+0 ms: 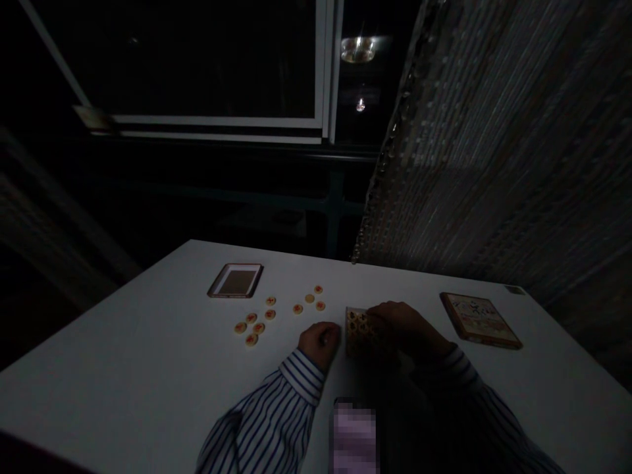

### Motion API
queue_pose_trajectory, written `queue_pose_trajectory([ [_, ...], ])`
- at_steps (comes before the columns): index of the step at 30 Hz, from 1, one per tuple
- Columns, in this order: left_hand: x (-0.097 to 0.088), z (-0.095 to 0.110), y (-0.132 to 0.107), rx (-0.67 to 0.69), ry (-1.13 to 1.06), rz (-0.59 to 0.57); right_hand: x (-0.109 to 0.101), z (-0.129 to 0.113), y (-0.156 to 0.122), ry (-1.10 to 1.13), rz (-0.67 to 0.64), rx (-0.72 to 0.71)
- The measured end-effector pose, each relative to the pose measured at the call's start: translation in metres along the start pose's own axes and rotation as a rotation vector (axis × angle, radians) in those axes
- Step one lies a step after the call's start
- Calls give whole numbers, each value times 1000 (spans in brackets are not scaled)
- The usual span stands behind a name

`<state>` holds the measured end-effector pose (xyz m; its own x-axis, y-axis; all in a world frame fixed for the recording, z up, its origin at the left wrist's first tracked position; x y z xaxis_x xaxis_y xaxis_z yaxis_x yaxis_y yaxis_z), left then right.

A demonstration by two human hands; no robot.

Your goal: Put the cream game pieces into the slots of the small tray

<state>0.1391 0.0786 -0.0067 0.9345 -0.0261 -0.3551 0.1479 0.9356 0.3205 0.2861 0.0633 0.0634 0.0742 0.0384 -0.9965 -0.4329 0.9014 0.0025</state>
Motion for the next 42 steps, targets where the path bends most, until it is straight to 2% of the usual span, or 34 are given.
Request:
queue_pose_trajectory([
  [5, -1, 5, -2, 25, 24, -41, 3, -5, 1, -28, -47, -21],
  [11, -4, 5, -1, 11, 6, -39, 6, -5, 4, -6, -5, -26],
  [17, -21, 4, -2, -42, -34, -6, 4, -2, 6, 30, 38, -10],
  [20, -34, 9, -5, -50, -22, 18, -5, -6, 6, 60, 68, 3],
  [24, -58, 16, -10, -42, -9, 99, -10, -10, 9, 42, 42, 26],
  [28, -83, 19, -16, -8, 35, 132, -17, -22, 16, 55, 87, -55],
  [35, -135, 5, -30, -7, 138, 235, -34, -54, 36, 44, 114, -125],
  [42, -177, -9, -41, -122, 194, 366, -53, -75, 51, 60, 115, -181],
])
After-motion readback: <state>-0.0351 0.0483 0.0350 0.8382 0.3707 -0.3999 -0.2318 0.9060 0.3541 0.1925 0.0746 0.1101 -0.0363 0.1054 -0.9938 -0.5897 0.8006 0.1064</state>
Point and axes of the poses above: each hand's wrist, its own y-axis towards the middle knuckle, its own x-axis out of the palm, z = x × y, the point moved 9 cm from there along y, towards the middle knuckle, and after that the axes turned 8 degrees about -y, right-handed, at the moved point
